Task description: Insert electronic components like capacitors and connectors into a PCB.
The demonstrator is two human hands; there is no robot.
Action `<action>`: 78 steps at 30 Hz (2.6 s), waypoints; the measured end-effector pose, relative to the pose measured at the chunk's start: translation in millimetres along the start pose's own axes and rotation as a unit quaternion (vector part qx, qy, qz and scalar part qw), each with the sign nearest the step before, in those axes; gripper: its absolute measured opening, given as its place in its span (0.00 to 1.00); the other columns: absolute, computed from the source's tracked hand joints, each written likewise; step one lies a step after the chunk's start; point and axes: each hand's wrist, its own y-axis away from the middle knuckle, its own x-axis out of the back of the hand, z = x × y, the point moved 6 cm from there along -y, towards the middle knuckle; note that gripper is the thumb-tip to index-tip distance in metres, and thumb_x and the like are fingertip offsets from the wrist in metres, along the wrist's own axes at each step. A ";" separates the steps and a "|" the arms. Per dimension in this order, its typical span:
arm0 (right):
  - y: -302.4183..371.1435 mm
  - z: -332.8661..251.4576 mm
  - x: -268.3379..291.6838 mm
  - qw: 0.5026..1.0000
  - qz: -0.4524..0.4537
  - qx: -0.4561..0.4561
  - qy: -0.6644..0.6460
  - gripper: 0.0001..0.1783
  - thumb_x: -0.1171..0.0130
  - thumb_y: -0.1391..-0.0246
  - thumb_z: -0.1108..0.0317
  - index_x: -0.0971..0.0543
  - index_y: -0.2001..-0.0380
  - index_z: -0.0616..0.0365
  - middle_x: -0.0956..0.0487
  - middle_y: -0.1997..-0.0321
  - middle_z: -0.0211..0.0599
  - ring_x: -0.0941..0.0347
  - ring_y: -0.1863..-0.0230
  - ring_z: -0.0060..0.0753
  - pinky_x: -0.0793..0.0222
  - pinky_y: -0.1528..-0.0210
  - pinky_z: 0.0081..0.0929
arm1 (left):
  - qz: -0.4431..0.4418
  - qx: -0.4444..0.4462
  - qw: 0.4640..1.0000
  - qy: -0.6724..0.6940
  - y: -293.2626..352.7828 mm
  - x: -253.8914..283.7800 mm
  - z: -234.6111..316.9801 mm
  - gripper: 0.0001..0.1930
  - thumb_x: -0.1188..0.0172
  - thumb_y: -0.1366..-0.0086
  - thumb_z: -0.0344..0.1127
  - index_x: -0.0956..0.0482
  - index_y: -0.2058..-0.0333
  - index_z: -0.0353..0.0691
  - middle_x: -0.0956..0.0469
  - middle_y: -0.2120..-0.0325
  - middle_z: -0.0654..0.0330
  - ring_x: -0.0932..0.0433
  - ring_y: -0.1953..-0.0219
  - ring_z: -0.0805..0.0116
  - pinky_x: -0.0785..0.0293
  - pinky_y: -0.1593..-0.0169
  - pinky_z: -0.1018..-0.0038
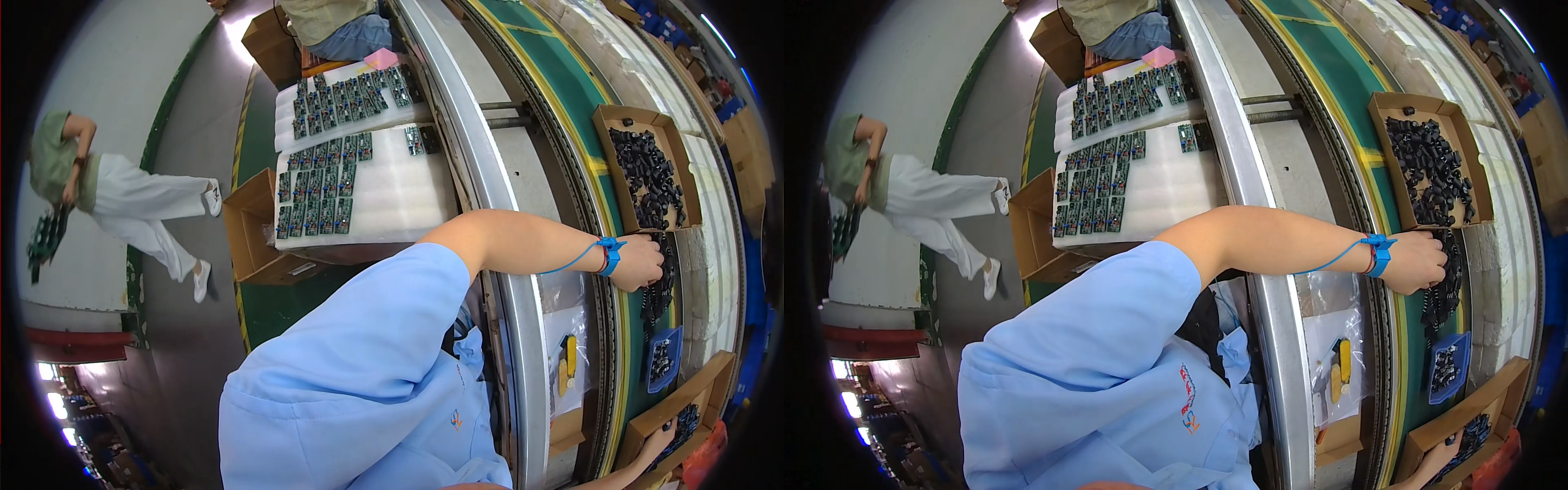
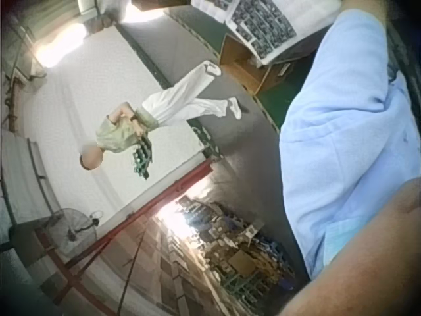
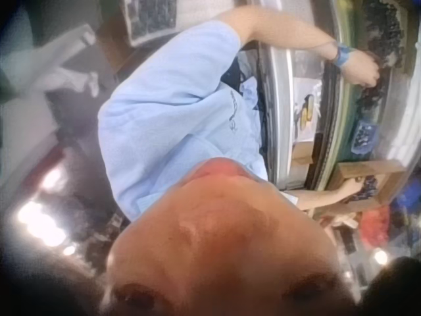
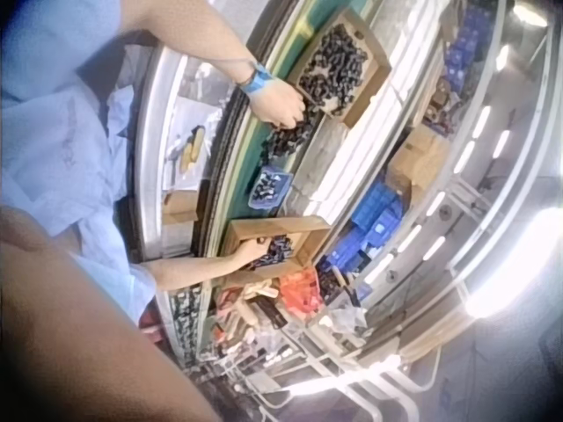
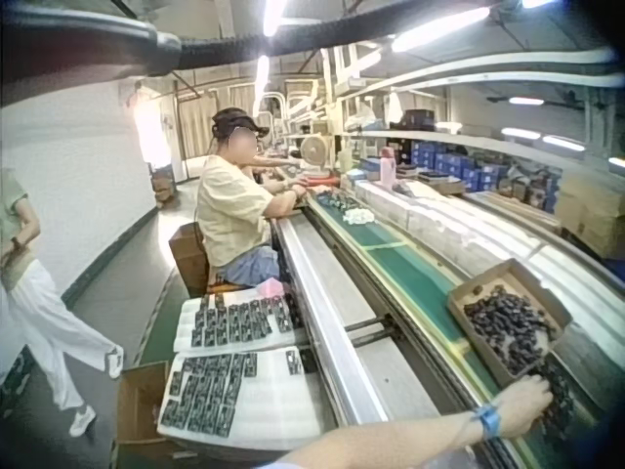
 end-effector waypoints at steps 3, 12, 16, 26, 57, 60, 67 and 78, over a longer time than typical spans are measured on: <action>1.2 -6.3 -0.8 1.000 -0.005 0.009 -0.008 0.17 0.45 0.43 0.74 0.27 0.51 0.68 0.23 0.59 0.38 0.31 0.61 0.29 0.34 0.55 0.23 | 0.010 -0.001 1.000 -0.007 0.6 -1.9 -1.1 0.06 0.39 0.45 0.40 0.17 0.71 0.48 0.22 0.69 0.62 0.25 0.59 0.60 0.30 0.56 0.65; -6.7 7.8 1.0 0.998 -0.021 -0.046 0.044 0.26 0.41 0.44 0.68 0.29 0.44 0.69 0.23 0.49 0.46 0.27 0.54 0.36 0.32 0.50 0.29 | 0.002 -0.007 1.000 -0.020 -2.0 -5.5 -2.9 0.07 0.39 0.45 0.41 0.16 0.70 0.48 0.20 0.68 0.60 0.24 0.58 0.58 0.30 0.54 0.63; -6.9 14.7 15.3 0.999 0.033 0.019 0.008 0.20 0.41 0.46 0.73 0.23 0.49 0.66 0.20 0.58 0.52 0.27 0.63 0.34 0.30 0.56 0.35 | -0.027 -0.008 0.999 -0.029 -10.1 -11.7 1.5 0.10 0.39 0.47 0.40 0.16 0.68 0.45 0.20 0.66 0.59 0.24 0.57 0.57 0.29 0.53 0.61; 2.5 -64.5 -3.3 0.995 -0.038 0.047 0.084 0.22 0.41 0.45 0.70 0.25 0.46 0.65 0.21 0.54 0.51 0.26 0.60 0.33 0.31 0.53 0.33 | -0.051 0.007 0.998 -0.032 -6.4 -10.3 -4.3 0.11 0.39 0.49 0.39 0.16 0.67 0.45 0.20 0.64 0.59 0.24 0.56 0.58 0.28 0.51 0.61; 20.5 -39.2 -5.6 1.000 -0.025 -0.012 -0.002 0.27 0.44 0.47 0.72 0.29 0.43 0.71 0.22 0.48 0.45 0.28 0.50 0.35 0.35 0.46 0.27 | 0.012 -0.009 1.000 0.020 1.9 9.2 0.3 0.04 0.36 0.46 0.37 0.19 0.70 0.48 0.24 0.70 0.62 0.26 0.59 0.60 0.30 0.55 0.65; 18.1 -34.9 -9.5 0.999 -0.043 -0.017 -0.013 0.28 0.43 0.47 0.71 0.29 0.42 0.69 0.23 0.45 0.47 0.28 0.48 0.35 0.35 0.45 0.27 | 0.014 -0.009 1.000 0.021 3.9 8.0 -1.2 0.04 0.36 0.46 0.37 0.19 0.71 0.48 0.24 0.70 0.62 0.26 0.59 0.60 0.30 0.54 0.65; 19.3 -30.0 -7.4 0.999 -0.017 0.007 0.026 0.26 0.43 0.46 0.70 0.28 0.44 0.69 0.22 0.46 0.45 0.27 0.48 0.36 0.35 0.44 0.28 | 0.021 -0.013 0.999 0.031 7.2 13.4 1.2 0.04 0.36 0.46 0.37 0.19 0.71 0.47 0.24 0.70 0.61 0.26 0.59 0.59 0.29 0.55 0.64; 45.6 -80.1 14.1 0.995 0.045 -0.038 0.080 0.25 0.48 0.57 0.70 0.22 0.51 0.60 0.21 0.52 0.55 0.26 0.47 0.55 0.31 0.46 0.40 | -0.003 -0.045 0.995 0.094 -19.1 26.7 18.7 0.04 0.39 0.45 0.31 0.22 0.71 0.39 0.26 0.72 0.53 0.25 0.63 0.50 0.29 0.58 0.58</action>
